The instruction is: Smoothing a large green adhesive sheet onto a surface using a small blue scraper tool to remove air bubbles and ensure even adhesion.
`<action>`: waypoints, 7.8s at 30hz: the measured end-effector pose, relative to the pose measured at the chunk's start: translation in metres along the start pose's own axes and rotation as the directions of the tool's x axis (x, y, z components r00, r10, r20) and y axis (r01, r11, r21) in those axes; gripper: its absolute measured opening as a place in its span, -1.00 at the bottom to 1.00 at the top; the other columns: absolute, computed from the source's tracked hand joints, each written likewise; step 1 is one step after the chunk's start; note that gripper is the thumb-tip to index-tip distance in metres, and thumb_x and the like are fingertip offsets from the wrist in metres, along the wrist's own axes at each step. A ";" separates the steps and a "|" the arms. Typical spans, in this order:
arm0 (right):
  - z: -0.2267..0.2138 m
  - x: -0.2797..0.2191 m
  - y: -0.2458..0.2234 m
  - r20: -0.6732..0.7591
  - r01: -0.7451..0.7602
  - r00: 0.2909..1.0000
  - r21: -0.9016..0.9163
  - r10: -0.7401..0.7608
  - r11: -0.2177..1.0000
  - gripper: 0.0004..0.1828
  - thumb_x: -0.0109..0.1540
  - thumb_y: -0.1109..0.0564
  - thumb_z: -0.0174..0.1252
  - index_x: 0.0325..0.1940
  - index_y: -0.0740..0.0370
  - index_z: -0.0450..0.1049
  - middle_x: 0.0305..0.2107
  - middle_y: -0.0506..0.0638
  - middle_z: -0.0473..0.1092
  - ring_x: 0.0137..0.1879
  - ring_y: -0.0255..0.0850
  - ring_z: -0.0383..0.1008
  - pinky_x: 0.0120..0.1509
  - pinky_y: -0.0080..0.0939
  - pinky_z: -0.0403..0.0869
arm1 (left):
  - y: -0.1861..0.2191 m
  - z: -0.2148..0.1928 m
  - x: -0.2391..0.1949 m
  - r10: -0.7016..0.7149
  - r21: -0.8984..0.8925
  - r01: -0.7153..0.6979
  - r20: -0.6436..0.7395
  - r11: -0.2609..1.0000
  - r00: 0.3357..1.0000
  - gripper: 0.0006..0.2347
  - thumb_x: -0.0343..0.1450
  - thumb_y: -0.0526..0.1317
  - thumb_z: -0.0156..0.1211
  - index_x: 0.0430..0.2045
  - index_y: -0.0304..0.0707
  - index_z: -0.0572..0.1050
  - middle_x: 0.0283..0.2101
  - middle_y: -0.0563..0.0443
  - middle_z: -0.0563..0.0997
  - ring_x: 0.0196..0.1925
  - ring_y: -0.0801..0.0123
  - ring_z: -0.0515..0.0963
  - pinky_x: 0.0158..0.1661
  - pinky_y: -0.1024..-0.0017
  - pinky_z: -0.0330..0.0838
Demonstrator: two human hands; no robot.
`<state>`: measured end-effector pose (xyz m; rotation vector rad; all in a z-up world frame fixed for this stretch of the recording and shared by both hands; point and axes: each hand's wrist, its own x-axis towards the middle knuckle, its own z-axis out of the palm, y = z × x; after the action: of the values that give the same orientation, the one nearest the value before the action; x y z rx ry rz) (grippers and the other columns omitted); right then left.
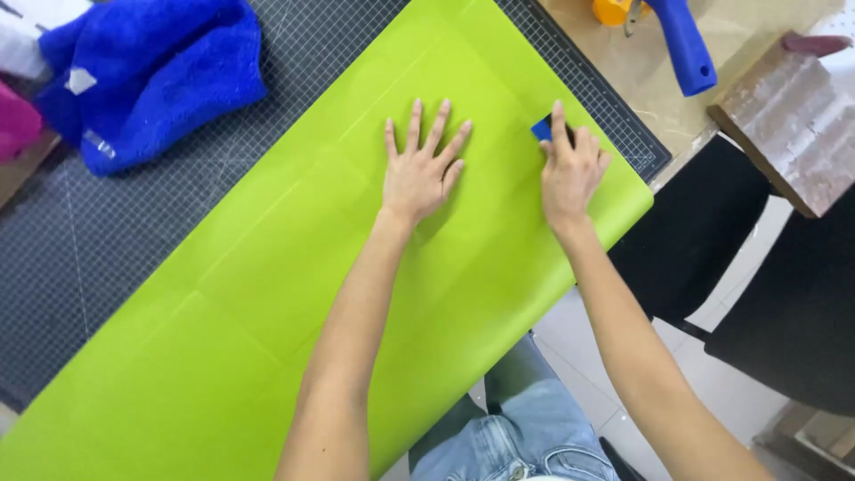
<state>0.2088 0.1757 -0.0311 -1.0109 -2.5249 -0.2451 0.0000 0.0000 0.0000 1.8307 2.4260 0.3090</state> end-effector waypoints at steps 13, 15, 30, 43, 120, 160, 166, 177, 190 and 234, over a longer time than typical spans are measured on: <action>-0.015 0.007 -0.038 0.027 -0.150 0.988 -0.055 0.152 0.987 -0.40 0.29 -0.08 0.17 0.43 -0.24 0.28 -0.26 -0.12 0.33 -0.18 -0.18 0.37 -0.11 -0.11 0.24 | 0.029 0.014 0.025 0.009 -0.110 -0.020 -0.099 0.994 0.995 -0.75 0.52 -0.10 -0.15 -0.06 -0.24 0.36 0.51 -0.13 0.00 0.54 0.01 -0.05 0.33 -0.42 -0.19; -0.003 0.014 -0.009 -0.002 -0.244 0.970 -0.012 0.244 0.970 -0.45 0.37 -0.09 0.13 0.47 -0.22 0.27 -0.24 -0.13 0.35 -0.19 -0.23 0.34 -0.11 -0.20 0.17 | 0.030 0.003 0.023 0.008 -0.073 -0.009 -0.017 0.997 1.000 -0.58 0.53 -0.09 -0.19 0.33 -0.05 0.22 0.53 0.01 -0.04 0.56 0.06 -0.12 0.33 -0.42 -0.24; -0.026 0.026 -0.032 -0.011 -0.290 0.957 0.047 0.291 0.956 -0.48 0.30 0.07 0.31 0.35 -0.08 0.41 -0.18 -0.13 0.36 -0.08 -0.22 0.36 -0.05 -0.15 0.20 | 0.023 0.002 0.028 0.003 -0.209 0.019 0.104 0.978 0.995 -0.41 0.42 -0.36 -0.06 0.38 0.34 0.16 0.55 0.27 -0.10 0.58 0.19 -0.20 0.37 -0.37 -0.26; -0.052 -0.028 -0.119 0.044 -0.255 0.966 0.029 0.254 0.966 -0.52 0.25 0.02 0.28 0.27 -0.07 0.45 -0.24 -0.06 0.34 -0.11 -0.10 0.38 -0.04 0.03 0.23 | 0.017 -0.005 0.037 0.001 -0.294 0.063 0.212 0.954 0.977 -0.34 0.35 -0.43 0.01 0.37 0.32 0.20 0.55 0.26 -0.16 0.59 0.15 -0.28 0.36 -0.40 -0.35; 0.063 0.179 -0.172 -0.009 0.187 0.982 0.159 -0.188 0.970 -0.43 0.28 0.01 0.26 0.39 -0.17 0.35 -0.29 -0.09 0.26 -0.20 -0.13 0.28 -0.11 -0.07 0.20 | -0.015 -0.007 -0.019 -0.711 -0.030 0.710 -0.030 0.704 0.703 -0.01 0.28 0.41 -0.07 0.37 -0.57 -0.05 0.48 -0.50 -0.10 0.56 -0.16 -0.17 0.45 0.04 -0.26; -0.004 0.082 -0.172 0.051 0.072 0.975 0.845 -0.214 0.529 -0.40 0.22 0.27 0.20 0.38 0.13 0.35 0.10 0.11 0.42 0.21 0.05 0.41 0.29 0.06 0.32 | -0.079 -0.030 0.052 -0.747 -0.927 0.366 0.185 0.083 0.638 -0.86 0.55 -0.20 -0.02 -0.11 -0.11 0.48 -0.22 0.05 0.72 -0.13 0.45 0.67 -0.03 0.34 0.48; 0.014 0.086 -0.159 0.220 0.105 0.958 0.331 -0.185 0.938 -0.49 0.39 -0.08 -0.05 0.44 -0.02 0.24 0.36 0.06 0.16 0.46 -0.07 0.13 0.35 0.07 0.13 | -0.085 -0.013 0.065 -0.346 -0.070 0.353 0.090 0.933 0.934 -0.44 0.43 0.05 0.09 0.24 -0.30 0.21 -0.01 -0.08 0.48 0.00 0.19 0.57 -0.15 0.25 0.56; 0.018 0.089 -0.161 0.257 0.084 0.954 0.256 -0.151 0.963 -0.46 0.40 -0.09 -0.12 0.46 0.04 0.17 0.42 0.03 0.07 0.50 -0.13 0.07 0.38 0.08 0.07 | -0.114 0.006 0.196 -0.227 0.025 0.245 -0.295 0.969 0.928 -0.38 0.37 -0.25 0.28 0.36 0.12 0.18 -0.12 0.21 0.44 -0.11 0.40 0.38 0.00 0.32 0.29; 0.016 0.091 -0.162 0.284 0.055 0.948 0.301 -0.145 0.952 -0.43 0.39 -0.11 -0.12 0.49 0.00 0.16 0.39 0.03 0.10 0.48 -0.07 0.08 0.33 0.18 0.13 | -0.152 -0.034 0.131 -0.252 -0.133 0.244 -0.045 0.961 0.967 -0.43 0.42 -0.22 0.21 0.37 0.10 0.17 -0.11 0.17 0.43 -0.08 0.31 0.43 -0.01 0.28 0.29; 0.017 0.091 -0.166 0.297 0.034 0.949 0.247 -0.110 0.968 -0.43 0.38 -0.13 -0.15 0.48 -0.04 0.15 0.41 0.00 0.07 0.49 -0.09 0.06 0.36 0.19 0.10 | -0.162 -0.034 0.262 0.460 -0.286 -0.420 0.090 0.861 0.883 -0.55 0.29 -0.40 0.35 0.09 -0.10 0.52 -0.13 0.07 0.56 -0.02 0.19 0.43 0.16 -0.02 0.20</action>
<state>0.0295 0.1173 -0.0091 -0.9197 -2.7877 0.2128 -0.2325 0.2051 0.0123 2.1718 1.7424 0.4688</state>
